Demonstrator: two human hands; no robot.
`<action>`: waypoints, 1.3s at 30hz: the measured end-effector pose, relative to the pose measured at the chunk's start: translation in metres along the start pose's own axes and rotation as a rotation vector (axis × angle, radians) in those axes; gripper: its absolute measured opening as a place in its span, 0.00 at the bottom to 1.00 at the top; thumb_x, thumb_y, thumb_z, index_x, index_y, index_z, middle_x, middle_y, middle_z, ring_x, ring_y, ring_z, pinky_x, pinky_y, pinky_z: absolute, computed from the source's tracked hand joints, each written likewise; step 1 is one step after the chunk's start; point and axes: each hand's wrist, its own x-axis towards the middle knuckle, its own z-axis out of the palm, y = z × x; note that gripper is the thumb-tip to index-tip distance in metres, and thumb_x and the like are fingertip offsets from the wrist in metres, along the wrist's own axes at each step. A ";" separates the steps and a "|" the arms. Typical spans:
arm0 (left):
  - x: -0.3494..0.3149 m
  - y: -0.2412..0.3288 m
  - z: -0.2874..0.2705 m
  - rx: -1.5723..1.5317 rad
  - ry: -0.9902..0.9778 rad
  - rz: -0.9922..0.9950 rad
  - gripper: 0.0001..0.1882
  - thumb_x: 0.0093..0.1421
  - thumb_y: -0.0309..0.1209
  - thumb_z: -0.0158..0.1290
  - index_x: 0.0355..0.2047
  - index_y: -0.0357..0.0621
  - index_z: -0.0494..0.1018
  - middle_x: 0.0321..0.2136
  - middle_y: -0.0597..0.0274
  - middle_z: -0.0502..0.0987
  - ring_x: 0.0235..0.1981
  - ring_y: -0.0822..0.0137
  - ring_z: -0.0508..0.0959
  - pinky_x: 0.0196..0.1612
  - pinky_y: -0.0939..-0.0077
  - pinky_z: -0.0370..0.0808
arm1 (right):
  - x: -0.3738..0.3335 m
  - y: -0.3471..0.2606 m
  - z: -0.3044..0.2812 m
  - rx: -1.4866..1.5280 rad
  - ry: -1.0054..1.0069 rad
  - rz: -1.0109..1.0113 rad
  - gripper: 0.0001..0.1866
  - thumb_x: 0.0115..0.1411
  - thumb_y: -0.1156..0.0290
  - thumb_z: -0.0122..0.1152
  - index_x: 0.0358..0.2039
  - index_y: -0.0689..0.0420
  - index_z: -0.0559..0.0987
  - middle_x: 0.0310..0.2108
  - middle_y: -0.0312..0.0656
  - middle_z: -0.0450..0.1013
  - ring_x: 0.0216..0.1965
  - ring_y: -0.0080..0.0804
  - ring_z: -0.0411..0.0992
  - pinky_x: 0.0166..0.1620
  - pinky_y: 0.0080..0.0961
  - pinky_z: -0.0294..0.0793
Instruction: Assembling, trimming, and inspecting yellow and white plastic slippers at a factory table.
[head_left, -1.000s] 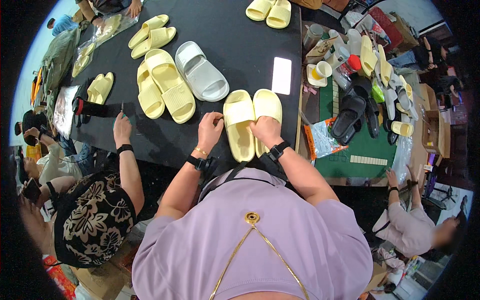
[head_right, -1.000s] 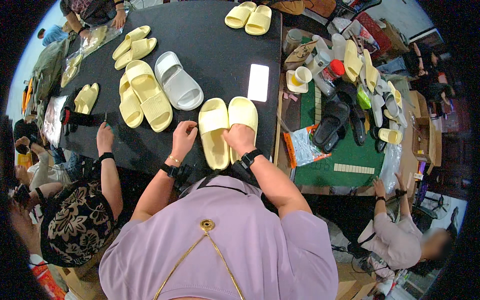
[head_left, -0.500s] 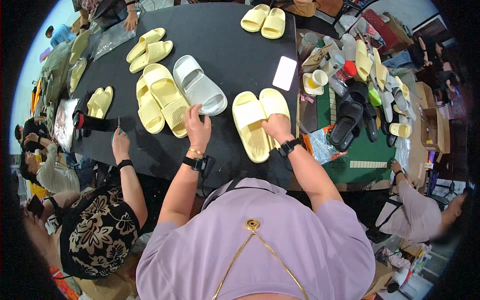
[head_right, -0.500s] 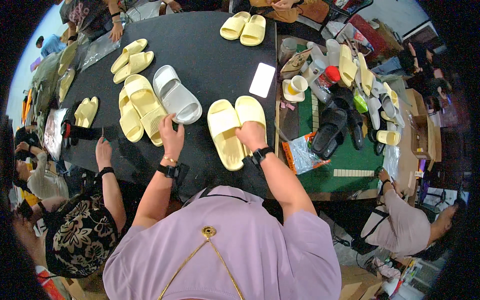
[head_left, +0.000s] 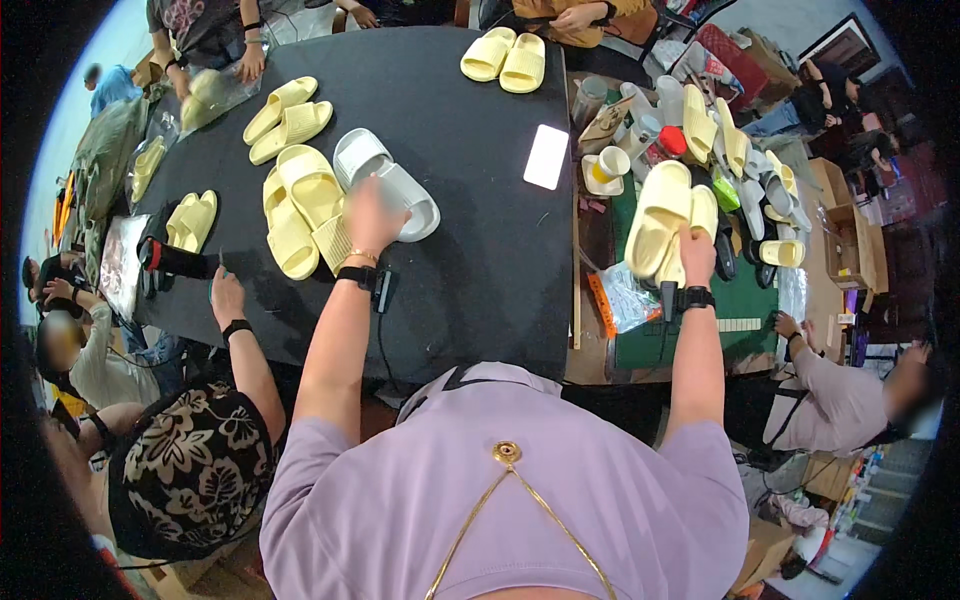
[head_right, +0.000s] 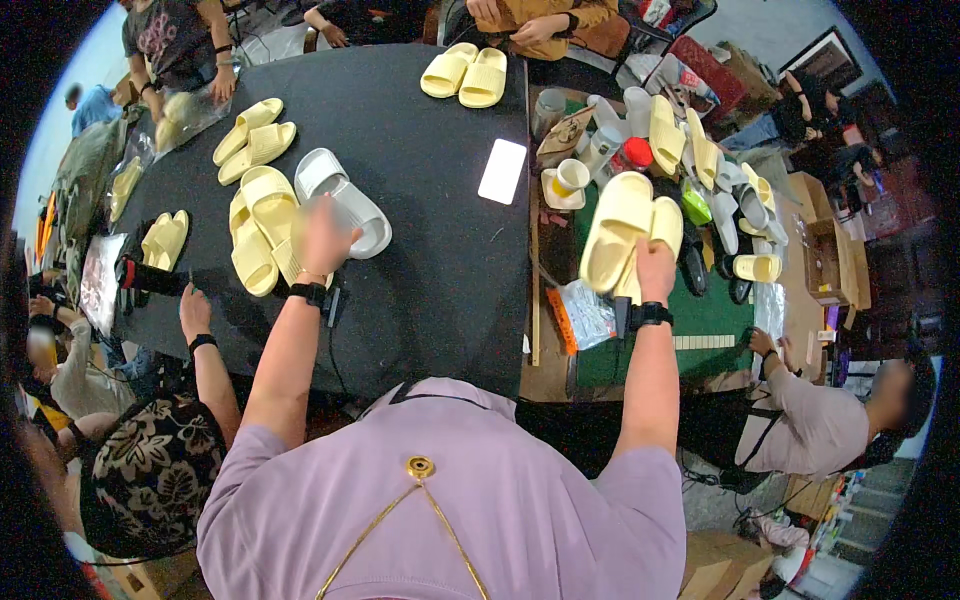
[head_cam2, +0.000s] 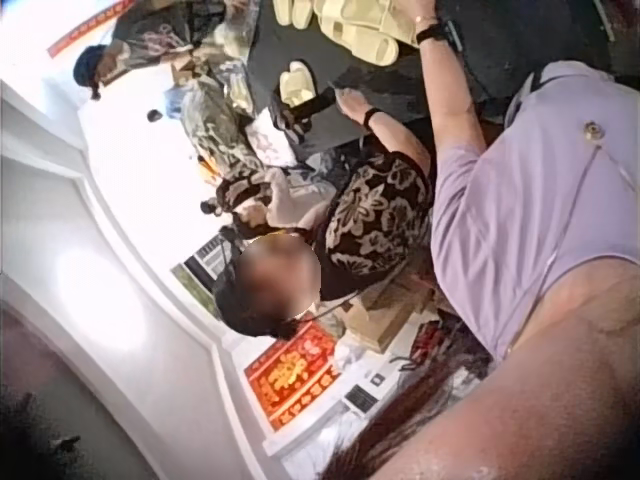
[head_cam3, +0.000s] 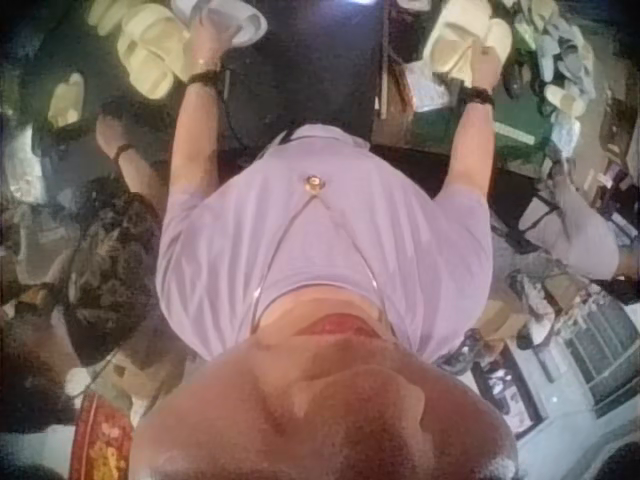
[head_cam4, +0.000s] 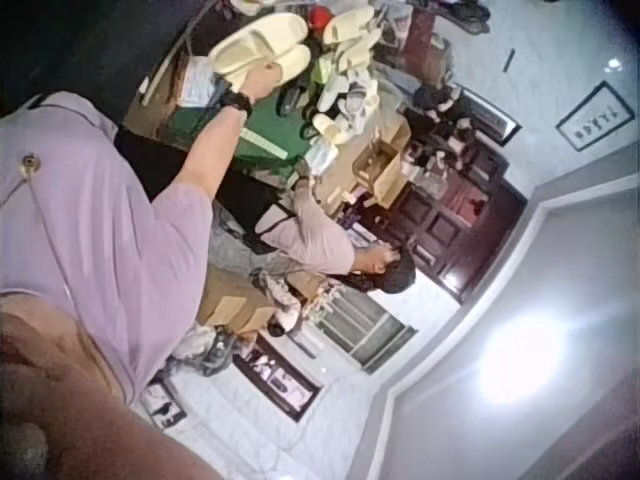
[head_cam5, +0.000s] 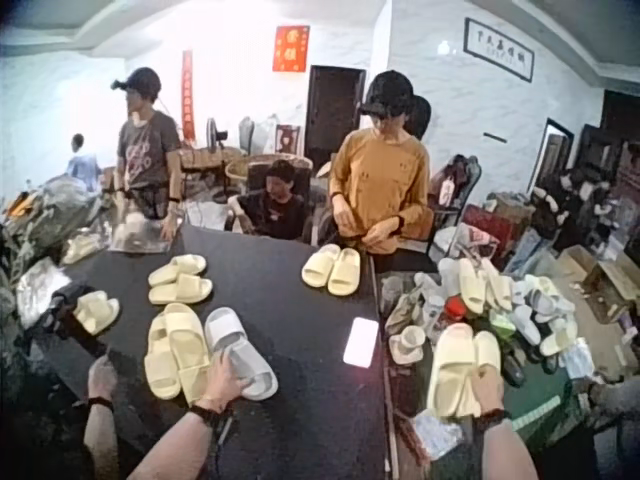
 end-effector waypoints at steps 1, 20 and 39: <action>0.003 0.004 -0.006 -0.035 -0.040 0.000 0.47 0.42 0.45 0.67 0.60 0.41 0.61 0.57 0.44 0.65 0.60 0.46 0.63 0.60 0.57 0.64 | 0.005 0.011 0.001 0.070 0.021 0.032 0.25 0.59 0.49 0.55 0.32 0.64 0.79 0.33 0.57 0.77 0.39 0.54 0.75 0.43 0.41 0.73; -0.141 0.114 0.003 -0.509 -0.597 0.133 0.17 0.54 0.35 0.59 0.34 0.30 0.74 0.28 0.39 0.78 0.32 0.46 0.80 0.36 0.60 0.75 | -0.077 -0.122 0.170 0.055 -0.414 -0.356 0.30 0.59 0.66 0.57 0.62 0.50 0.62 0.50 0.58 0.69 0.49 0.58 0.69 0.51 0.46 0.71; -0.161 0.046 -0.028 -0.555 -0.221 -0.369 0.14 0.58 0.29 0.58 0.43 0.34 0.76 0.32 0.59 0.81 0.31 0.75 0.78 0.37 0.79 0.75 | 0.000 -0.199 0.216 -0.003 -0.111 0.043 0.47 0.41 0.37 0.69 0.50 0.65 0.69 0.50 0.52 0.68 0.52 0.49 0.67 0.52 0.46 0.70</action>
